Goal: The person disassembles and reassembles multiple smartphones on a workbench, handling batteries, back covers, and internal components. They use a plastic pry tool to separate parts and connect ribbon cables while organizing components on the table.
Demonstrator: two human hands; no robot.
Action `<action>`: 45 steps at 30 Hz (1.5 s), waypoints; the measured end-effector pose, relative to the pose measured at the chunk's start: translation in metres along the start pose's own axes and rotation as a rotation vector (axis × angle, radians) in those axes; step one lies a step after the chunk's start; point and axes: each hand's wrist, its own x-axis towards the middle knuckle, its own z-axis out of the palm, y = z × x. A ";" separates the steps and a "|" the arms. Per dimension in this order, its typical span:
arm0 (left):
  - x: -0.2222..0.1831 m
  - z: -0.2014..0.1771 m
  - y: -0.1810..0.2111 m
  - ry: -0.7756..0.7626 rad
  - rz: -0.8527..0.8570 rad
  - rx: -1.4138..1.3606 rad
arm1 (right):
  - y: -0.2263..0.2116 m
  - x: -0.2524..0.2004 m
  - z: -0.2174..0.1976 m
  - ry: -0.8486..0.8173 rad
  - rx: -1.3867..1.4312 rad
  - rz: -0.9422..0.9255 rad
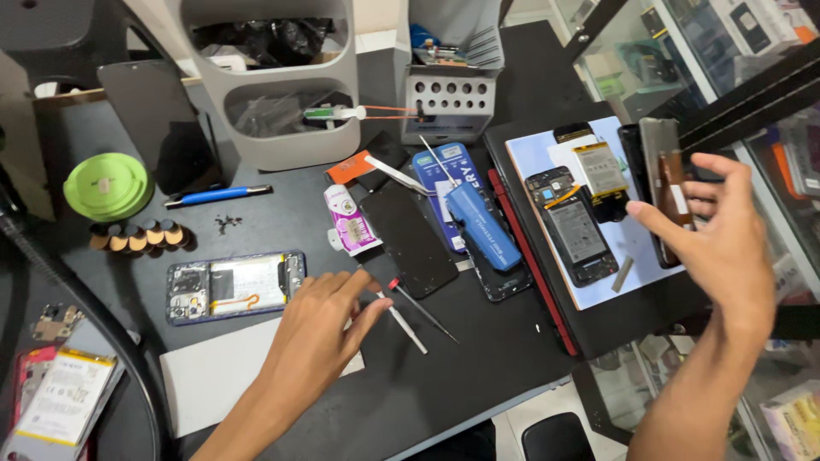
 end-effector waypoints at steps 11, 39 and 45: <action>-0.005 -0.005 -0.007 -0.004 -0.020 0.015 | -0.025 -0.013 0.049 -0.106 -0.089 -0.071; -0.036 -0.046 -0.022 0.041 -0.180 -0.017 | -0.072 -0.024 0.103 -0.305 0.268 -0.028; -0.044 -0.044 -0.031 0.025 -0.195 -0.002 | -0.067 -0.024 0.087 -0.278 0.374 -0.057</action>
